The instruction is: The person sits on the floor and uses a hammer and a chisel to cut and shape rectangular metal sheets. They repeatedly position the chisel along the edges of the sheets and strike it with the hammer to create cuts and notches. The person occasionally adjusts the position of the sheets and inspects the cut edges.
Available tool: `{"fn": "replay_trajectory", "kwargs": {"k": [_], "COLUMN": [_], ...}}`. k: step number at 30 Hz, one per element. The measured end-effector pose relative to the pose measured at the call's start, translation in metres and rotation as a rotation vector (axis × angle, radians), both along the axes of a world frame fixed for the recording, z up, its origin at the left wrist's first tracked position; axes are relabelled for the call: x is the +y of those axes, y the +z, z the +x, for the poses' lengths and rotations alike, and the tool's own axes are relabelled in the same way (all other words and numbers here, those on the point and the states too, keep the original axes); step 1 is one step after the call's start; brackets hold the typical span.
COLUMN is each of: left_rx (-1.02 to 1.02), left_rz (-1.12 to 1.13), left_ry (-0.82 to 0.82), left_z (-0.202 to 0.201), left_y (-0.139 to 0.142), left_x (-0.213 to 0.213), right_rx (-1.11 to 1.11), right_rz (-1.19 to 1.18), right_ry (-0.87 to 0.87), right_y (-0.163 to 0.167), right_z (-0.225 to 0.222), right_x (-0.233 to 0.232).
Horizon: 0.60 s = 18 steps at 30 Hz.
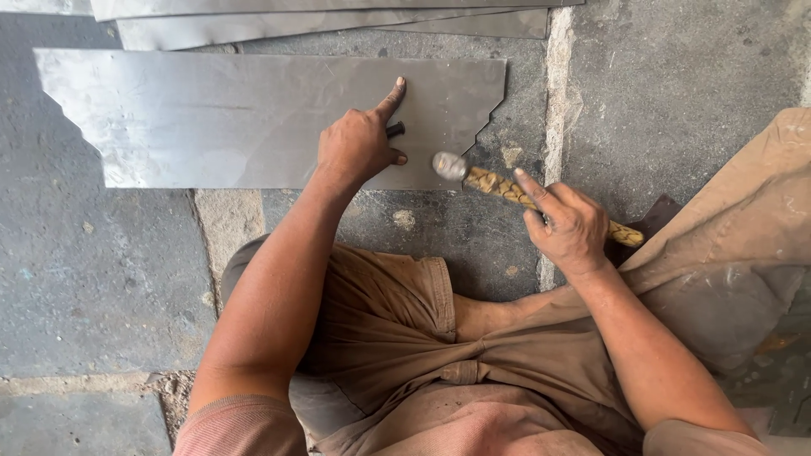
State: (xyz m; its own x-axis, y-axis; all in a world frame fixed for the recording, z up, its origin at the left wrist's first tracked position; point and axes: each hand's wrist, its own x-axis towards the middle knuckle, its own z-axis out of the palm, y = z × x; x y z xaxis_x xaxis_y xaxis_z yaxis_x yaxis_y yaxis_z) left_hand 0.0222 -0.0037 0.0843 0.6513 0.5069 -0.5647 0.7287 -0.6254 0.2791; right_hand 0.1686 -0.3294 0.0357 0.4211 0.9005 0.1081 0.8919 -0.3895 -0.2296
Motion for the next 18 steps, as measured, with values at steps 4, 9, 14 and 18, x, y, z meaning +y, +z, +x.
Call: {"fn": "replay_trajectory", "kwargs": {"k": [4, 9, 14, 18], "left_rx": [0.02, 0.018, 0.017, -0.159], "left_rz": [-0.007, -0.006, -0.006, -0.066], "left_ry": [0.012, 0.009, 0.003, 0.105], "left_z": [0.002, 0.004, 0.003, 0.002], "left_y": [0.002, 0.009, 0.011, 0.0], "left_x": [0.0, -0.001, -0.003, 0.002], "right_rx": [-0.045, 0.096, -0.001, 0.296], "right_rz": [-0.036, 0.034, -0.067, 0.173], "right_ry": [-0.064, -0.143, -0.091, -0.2], "right_y": [-0.01, -0.005, 0.006, 0.025], "right_z": [0.008, 0.014, 0.01, 0.003], "right_x": [0.012, 0.019, 0.026, 0.031]}}
